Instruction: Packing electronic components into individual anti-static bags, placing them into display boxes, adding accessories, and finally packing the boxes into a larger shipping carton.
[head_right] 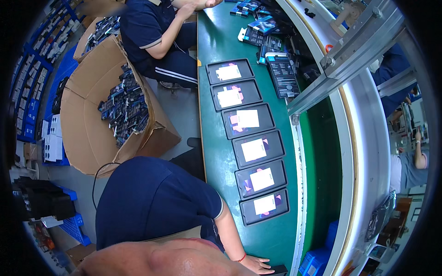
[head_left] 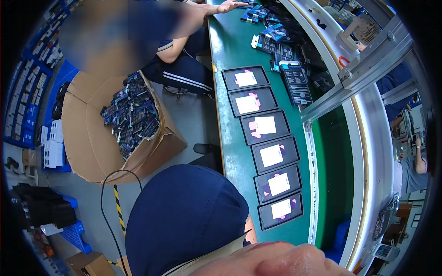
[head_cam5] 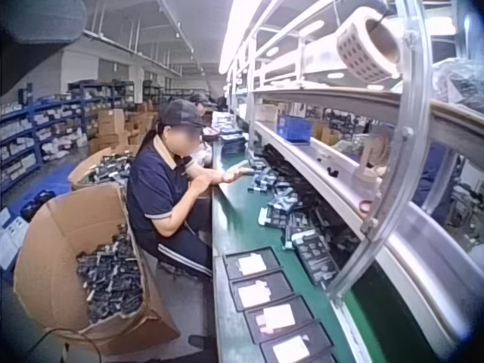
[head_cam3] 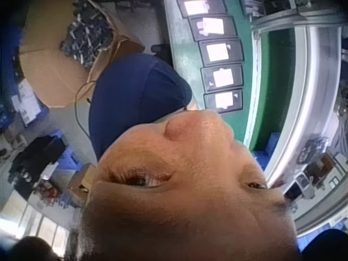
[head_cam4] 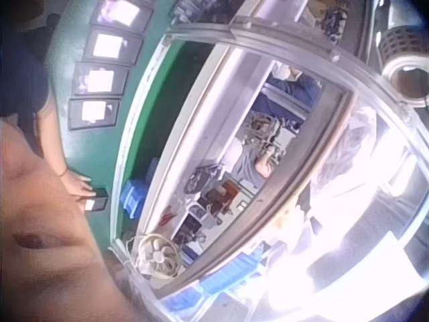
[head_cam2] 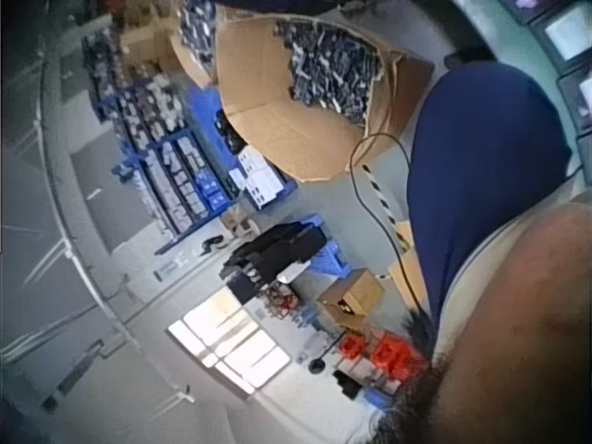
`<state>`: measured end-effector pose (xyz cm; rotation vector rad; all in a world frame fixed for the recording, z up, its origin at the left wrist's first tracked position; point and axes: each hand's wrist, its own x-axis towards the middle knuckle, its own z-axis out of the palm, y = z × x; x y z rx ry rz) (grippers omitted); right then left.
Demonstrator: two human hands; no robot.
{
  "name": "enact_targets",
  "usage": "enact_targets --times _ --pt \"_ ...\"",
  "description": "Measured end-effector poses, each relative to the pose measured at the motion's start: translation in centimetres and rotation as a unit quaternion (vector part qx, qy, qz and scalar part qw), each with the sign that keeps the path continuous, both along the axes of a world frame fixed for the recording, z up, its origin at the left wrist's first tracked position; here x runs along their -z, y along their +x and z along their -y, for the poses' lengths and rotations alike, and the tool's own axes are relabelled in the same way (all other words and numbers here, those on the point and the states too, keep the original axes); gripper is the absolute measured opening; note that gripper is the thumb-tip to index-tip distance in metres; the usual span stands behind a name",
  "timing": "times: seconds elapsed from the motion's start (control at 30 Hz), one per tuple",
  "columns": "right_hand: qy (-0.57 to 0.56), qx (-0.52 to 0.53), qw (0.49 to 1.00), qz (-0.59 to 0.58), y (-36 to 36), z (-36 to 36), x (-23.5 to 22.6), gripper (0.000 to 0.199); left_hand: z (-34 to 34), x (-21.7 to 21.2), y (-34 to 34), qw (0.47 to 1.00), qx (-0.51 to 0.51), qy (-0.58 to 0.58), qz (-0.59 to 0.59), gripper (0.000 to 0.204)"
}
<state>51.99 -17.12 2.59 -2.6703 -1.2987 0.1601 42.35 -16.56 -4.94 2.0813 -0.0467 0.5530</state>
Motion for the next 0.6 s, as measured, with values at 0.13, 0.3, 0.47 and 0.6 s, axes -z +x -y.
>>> enact_targets --times 0.13,0.3,0.47,0.6 --pt "-0.018 0.008 1.0 -0.003 0.2 -0.2 -0.1 0.036 -0.5 -1.1 -0.5 0.998 0.009 0.051 -0.046 0.065" --pt "-0.032 0.015 0.999 -0.004 0.0 -0.6 -0.3 0.039 1.1 1.4 1.6 0.996 0.012 0.077 -0.038 0.064" --pt "-0.06 0.033 0.997 -0.021 0.0 -0.9 -0.4 0.042 1.1 1.7 2.1 0.989 0.009 0.136 -0.062 0.061" --pt "-0.073 0.065 0.995 -0.018 -0.8 0.1 -1.0 0.045 0.3 0.8 1.1 0.99 0.028 0.132 -0.043 0.061"
